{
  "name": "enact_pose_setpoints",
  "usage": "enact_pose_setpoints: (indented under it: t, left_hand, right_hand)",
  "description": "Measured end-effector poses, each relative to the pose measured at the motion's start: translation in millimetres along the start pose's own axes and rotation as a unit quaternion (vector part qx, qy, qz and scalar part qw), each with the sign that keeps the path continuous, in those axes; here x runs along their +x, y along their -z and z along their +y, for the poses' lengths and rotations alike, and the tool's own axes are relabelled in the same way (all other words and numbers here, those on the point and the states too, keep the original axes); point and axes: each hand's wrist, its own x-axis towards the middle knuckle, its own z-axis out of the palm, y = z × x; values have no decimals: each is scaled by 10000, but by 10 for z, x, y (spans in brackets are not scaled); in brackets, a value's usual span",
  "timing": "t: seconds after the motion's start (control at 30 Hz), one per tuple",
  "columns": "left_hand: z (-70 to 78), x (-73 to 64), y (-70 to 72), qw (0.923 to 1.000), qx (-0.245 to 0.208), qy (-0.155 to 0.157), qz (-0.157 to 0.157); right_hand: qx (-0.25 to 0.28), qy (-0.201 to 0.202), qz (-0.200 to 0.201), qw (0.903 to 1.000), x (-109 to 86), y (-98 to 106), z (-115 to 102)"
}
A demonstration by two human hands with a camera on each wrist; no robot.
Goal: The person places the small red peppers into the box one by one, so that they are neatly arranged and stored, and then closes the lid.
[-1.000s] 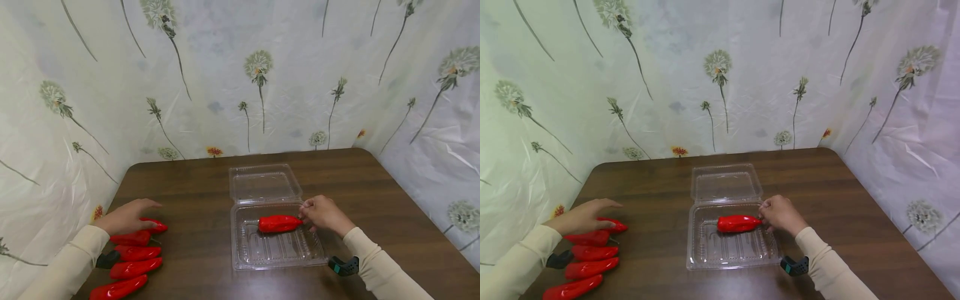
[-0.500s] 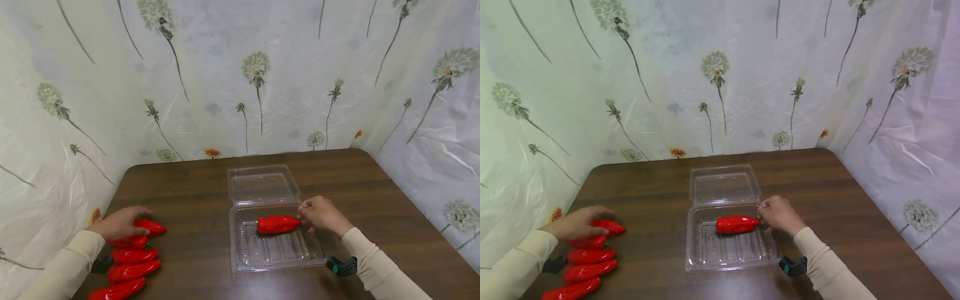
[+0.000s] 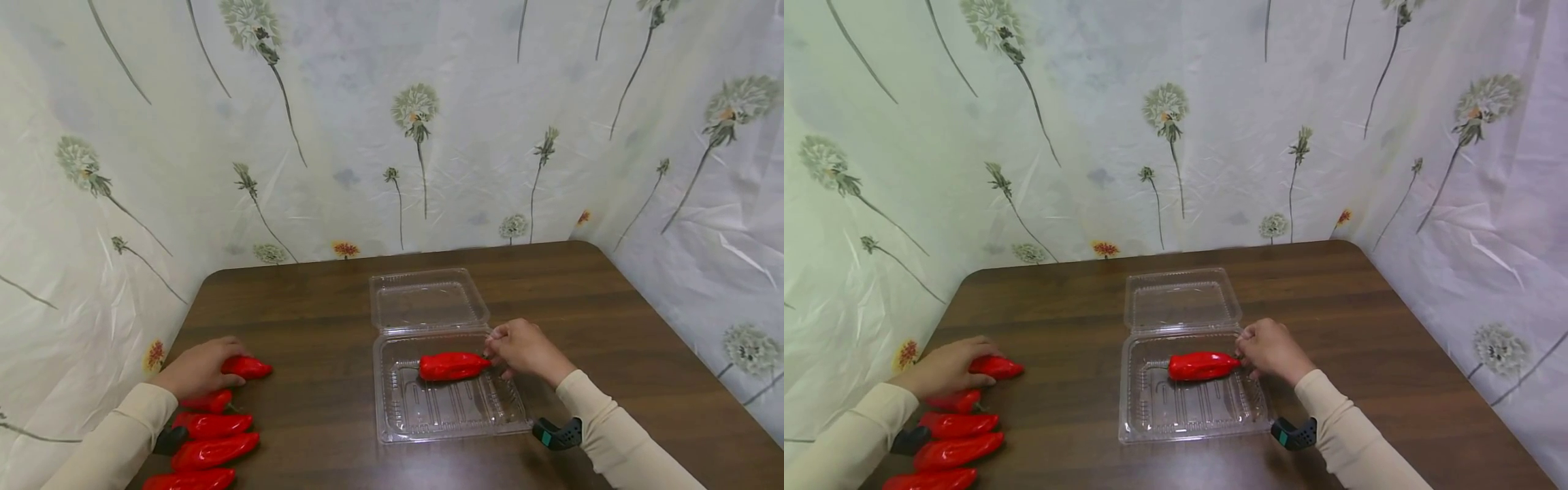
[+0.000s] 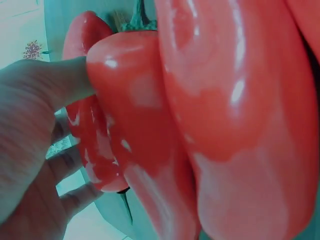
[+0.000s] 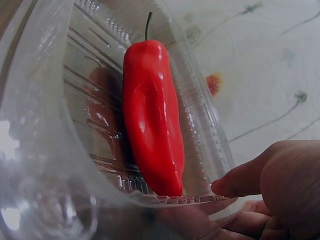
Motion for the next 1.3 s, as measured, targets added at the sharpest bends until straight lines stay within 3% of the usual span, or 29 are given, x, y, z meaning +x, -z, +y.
enact_pose_setpoints:
  t: [0.37, 0.6, 0.8, 1.3]
  left_hand:
    - [68, 16, 8, 9997, -120, 76, 213]
    - [141, 48, 19, 9996, -117, -60, 262]
    - [283, 100, 49, 9990, -255, -187, 325]
    - [697, 274, 75, 9902, -1119, -794, 249]
  right_hand:
    - [6, -37, -27, 10000, -10, -5, -14]
    - [35, -88, -17, 10000, -16, -9, -15]
    - [21, -75, -5, 10000, -11, -9, -11]
    - [32, -87, -13, 10000, -17, -9, -9]
